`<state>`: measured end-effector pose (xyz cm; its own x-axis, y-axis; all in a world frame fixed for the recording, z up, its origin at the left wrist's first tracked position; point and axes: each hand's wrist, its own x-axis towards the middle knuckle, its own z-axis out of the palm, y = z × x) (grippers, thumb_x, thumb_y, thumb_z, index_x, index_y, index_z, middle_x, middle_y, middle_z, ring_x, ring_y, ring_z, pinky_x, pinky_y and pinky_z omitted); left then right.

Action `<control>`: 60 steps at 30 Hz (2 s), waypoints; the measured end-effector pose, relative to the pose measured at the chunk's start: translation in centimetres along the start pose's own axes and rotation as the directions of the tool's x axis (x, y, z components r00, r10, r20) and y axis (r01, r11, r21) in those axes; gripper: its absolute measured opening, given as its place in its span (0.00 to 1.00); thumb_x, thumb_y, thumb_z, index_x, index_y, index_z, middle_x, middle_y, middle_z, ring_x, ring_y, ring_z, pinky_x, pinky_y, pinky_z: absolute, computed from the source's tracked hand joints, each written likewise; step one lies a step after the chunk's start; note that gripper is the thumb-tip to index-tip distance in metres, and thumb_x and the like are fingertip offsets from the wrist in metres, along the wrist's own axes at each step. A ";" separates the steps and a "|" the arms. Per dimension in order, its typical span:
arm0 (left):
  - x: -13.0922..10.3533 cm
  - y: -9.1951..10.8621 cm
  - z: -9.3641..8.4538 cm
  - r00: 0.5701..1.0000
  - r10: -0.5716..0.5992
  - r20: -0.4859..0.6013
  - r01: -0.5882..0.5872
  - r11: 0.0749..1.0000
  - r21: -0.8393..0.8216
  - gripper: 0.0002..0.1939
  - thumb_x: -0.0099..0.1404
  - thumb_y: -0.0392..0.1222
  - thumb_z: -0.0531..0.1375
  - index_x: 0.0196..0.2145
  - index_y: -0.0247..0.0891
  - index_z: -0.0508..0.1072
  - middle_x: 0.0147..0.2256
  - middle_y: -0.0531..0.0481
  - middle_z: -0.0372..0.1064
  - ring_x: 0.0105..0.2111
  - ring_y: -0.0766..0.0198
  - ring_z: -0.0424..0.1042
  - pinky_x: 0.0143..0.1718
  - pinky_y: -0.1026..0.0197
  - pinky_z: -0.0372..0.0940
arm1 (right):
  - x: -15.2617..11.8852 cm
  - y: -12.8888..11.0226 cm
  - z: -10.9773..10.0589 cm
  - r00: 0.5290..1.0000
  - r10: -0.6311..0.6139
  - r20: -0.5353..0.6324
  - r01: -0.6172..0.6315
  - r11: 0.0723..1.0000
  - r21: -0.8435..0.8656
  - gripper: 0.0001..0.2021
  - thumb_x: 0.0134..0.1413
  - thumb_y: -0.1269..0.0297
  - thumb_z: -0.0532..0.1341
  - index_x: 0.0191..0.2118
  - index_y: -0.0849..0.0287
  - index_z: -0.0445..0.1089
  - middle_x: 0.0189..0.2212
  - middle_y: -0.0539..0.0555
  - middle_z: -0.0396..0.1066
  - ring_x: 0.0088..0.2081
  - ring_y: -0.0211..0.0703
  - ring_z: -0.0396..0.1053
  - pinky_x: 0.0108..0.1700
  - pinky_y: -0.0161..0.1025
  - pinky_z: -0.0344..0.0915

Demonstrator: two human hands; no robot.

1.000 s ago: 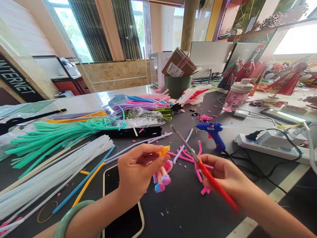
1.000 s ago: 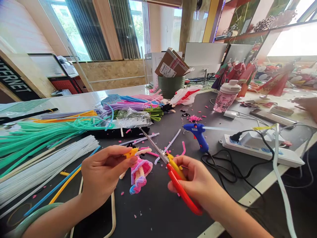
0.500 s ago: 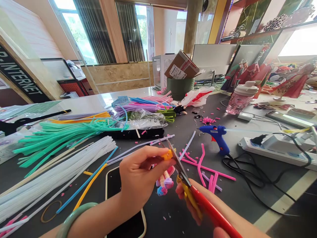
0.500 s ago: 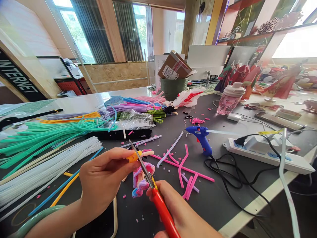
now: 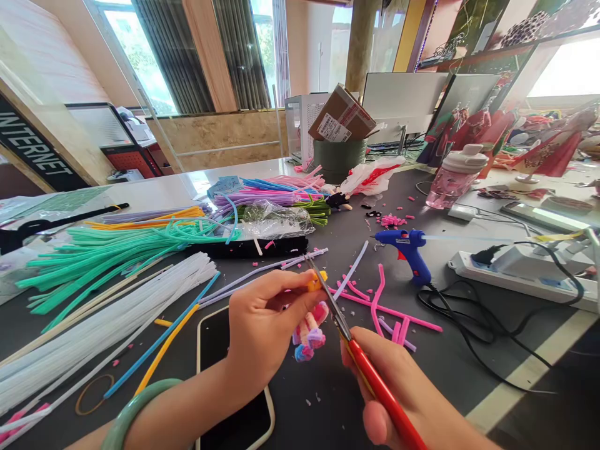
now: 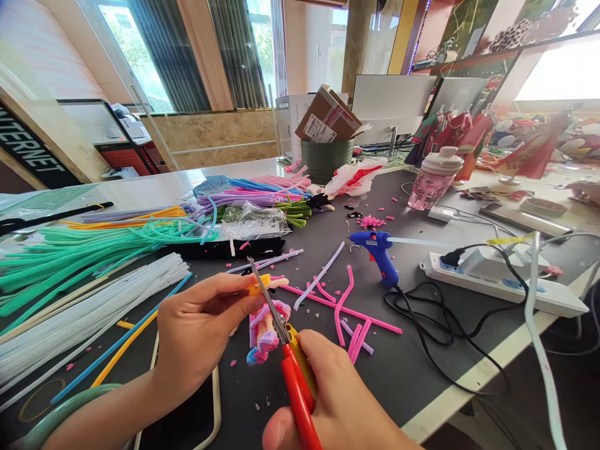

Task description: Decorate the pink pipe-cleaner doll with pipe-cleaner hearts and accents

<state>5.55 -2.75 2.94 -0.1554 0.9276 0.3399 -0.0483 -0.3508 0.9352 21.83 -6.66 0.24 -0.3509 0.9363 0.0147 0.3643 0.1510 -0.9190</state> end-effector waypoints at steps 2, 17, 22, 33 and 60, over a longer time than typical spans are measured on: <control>0.0 0.0 0.0 1.000 -0.012 0.000 0.012 1.000 -0.008 0.11 0.48 0.26 0.69 0.25 0.42 0.83 0.25 0.57 0.80 0.23 0.69 0.77 0.24 0.74 0.73 | 0.2 0.3 0.1 1.000 -0.019 0.017 0.019 1.000 0.024 0.39 0.34 0.16 0.45 0.22 0.55 0.50 0.20 0.44 0.47 0.22 0.34 0.45 0.22 0.34 0.45; 0.8 0.1 0.2 0.990 -0.137 0.012 0.138 0.987 -0.077 0.14 0.43 0.28 0.72 0.30 0.40 0.82 0.21 0.60 0.76 0.22 0.70 0.76 0.24 0.74 0.71 | 0.9 1.0 0.2 0.996 -0.077 0.033 0.077 0.997 -0.004 0.34 0.48 0.23 0.44 0.23 0.54 0.50 0.20 0.44 0.49 0.21 0.33 0.47 0.21 0.34 0.46; 0.6 0.2 -0.1 0.961 -0.249 0.124 0.254 0.967 -0.032 0.08 0.59 0.44 0.65 0.28 0.36 0.75 0.21 0.54 0.75 0.20 0.65 0.76 0.20 0.67 0.71 | 0.8 1.5 0.4 0.997 -0.069 0.021 0.069 0.998 0.003 0.34 0.49 0.24 0.44 0.23 0.54 0.50 0.20 0.44 0.48 0.21 0.33 0.46 0.21 0.33 0.46; 0.5 0.1 0.0 0.932 -0.284 0.225 0.290 0.957 0.007 0.10 0.59 0.44 0.61 0.23 0.37 0.72 0.16 0.54 0.72 0.16 0.66 0.71 0.18 0.67 0.68 | 0.7 1.2 0.2 0.998 -0.051 0.023 0.051 0.998 -0.020 0.33 0.49 0.26 0.49 0.22 0.54 0.48 0.20 0.43 0.46 0.21 0.33 0.42 0.21 0.33 0.43; 0.6 -0.6 -0.3 0.913 -0.353 0.206 0.378 0.920 -0.101 0.11 0.59 0.44 0.63 0.24 0.35 0.74 0.19 0.53 0.72 0.18 0.65 0.72 0.19 0.65 0.66 | 1.4 2.5 -2.5 0.939 -0.001 -0.344 -0.239 0.718 -0.654 0.14 0.55 0.50 0.60 0.28 0.56 0.68 0.24 0.54 0.73 0.24 0.45 0.67 0.25 0.37 0.59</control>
<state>5.23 -2.02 2.59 0.0781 0.9969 0.0009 -0.2029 0.0150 0.9791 24.45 -4.21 -1.02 -0.0332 0.9881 0.1501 0.9097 0.0921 -0.4050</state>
